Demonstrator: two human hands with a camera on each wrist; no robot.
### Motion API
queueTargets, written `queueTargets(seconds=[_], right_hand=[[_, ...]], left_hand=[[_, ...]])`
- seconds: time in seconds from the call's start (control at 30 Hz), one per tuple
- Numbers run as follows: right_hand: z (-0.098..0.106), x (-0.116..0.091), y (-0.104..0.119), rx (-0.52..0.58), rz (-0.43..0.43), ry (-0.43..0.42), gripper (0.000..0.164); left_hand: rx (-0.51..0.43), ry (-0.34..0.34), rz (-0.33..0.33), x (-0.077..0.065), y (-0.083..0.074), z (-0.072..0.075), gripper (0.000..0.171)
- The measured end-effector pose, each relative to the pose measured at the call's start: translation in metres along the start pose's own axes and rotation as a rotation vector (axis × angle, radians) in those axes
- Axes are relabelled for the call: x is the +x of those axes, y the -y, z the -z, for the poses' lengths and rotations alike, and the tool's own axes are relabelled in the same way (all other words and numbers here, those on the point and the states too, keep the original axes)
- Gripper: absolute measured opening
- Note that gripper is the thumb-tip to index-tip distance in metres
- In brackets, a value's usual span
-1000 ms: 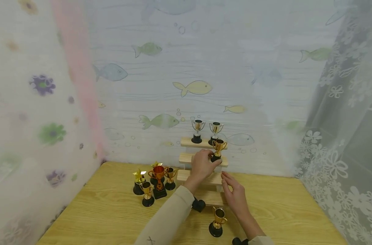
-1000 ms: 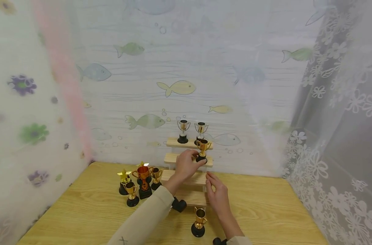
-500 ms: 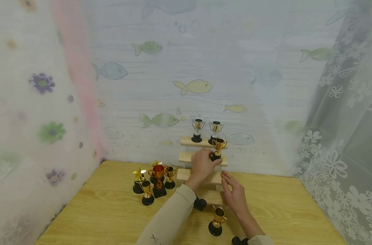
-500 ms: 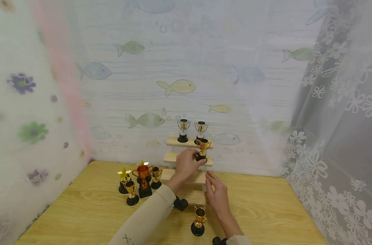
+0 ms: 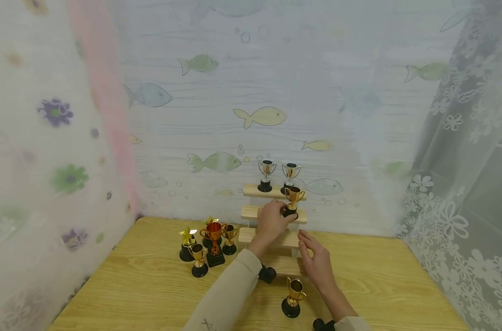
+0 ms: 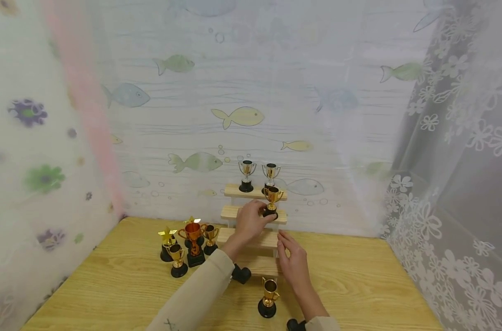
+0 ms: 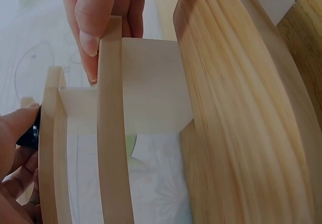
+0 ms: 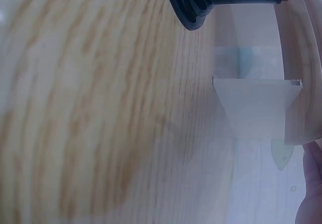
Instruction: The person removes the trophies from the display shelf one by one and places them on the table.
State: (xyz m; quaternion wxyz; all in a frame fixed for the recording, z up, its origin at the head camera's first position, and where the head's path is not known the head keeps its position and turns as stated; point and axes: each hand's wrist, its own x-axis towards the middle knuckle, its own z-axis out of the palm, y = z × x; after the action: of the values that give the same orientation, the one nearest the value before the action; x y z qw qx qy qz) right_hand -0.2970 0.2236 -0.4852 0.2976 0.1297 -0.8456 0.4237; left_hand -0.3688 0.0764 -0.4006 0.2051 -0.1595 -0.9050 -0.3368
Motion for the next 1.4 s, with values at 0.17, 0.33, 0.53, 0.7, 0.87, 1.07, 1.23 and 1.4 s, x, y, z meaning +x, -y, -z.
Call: queueTargets(seconds=[0.17, 0.33, 0.53, 0.7, 0.87, 1.07, 1.23, 1.4], right_hand=[[0.000, 0.000, 0.001, -0.004, -0.003, 0.002, 0.031], [0.000, -0.001, 0.001, 0.001, -0.017, 0.003, 0.031], [0.000, -0.001, 0.001, -0.015, -0.018, -0.009, 0.032], [0.000, -0.001, 0.001, -0.008, -0.013, -0.009, 0.032], [0.000, -0.001, 0.000, -0.012, -0.012, 0.000, 0.031], [0.001, -0.001, 0.000, -0.024, -0.004, -0.007, 0.031], [0.001, -0.001, -0.001, -0.011, 0.002, -0.008, 0.031], [0.000, -0.001, 0.000, -0.009, 0.005, -0.010, 0.030]], left_hand=[[-0.002, 0.020, -0.021, -0.002, 0.004, 0.006, 0.035], [-0.038, 0.032, -0.021, -0.004, 0.006, 0.010, 0.032], [-0.066, 0.050, -0.005, -0.005, 0.009, 0.012, 0.033], [-0.105, 0.068, -0.002, -0.007, 0.009, 0.016, 0.031], [-0.134, 0.087, -0.008, -0.010, 0.011, 0.021, 0.031], [-0.177, 0.114, -0.001, -0.015, 0.012, 0.027, 0.031], [-0.206, 0.135, 0.000, -0.018, 0.013, 0.033, 0.028], [-0.223, 0.153, -0.005, -0.021, 0.014, 0.038, 0.027]])
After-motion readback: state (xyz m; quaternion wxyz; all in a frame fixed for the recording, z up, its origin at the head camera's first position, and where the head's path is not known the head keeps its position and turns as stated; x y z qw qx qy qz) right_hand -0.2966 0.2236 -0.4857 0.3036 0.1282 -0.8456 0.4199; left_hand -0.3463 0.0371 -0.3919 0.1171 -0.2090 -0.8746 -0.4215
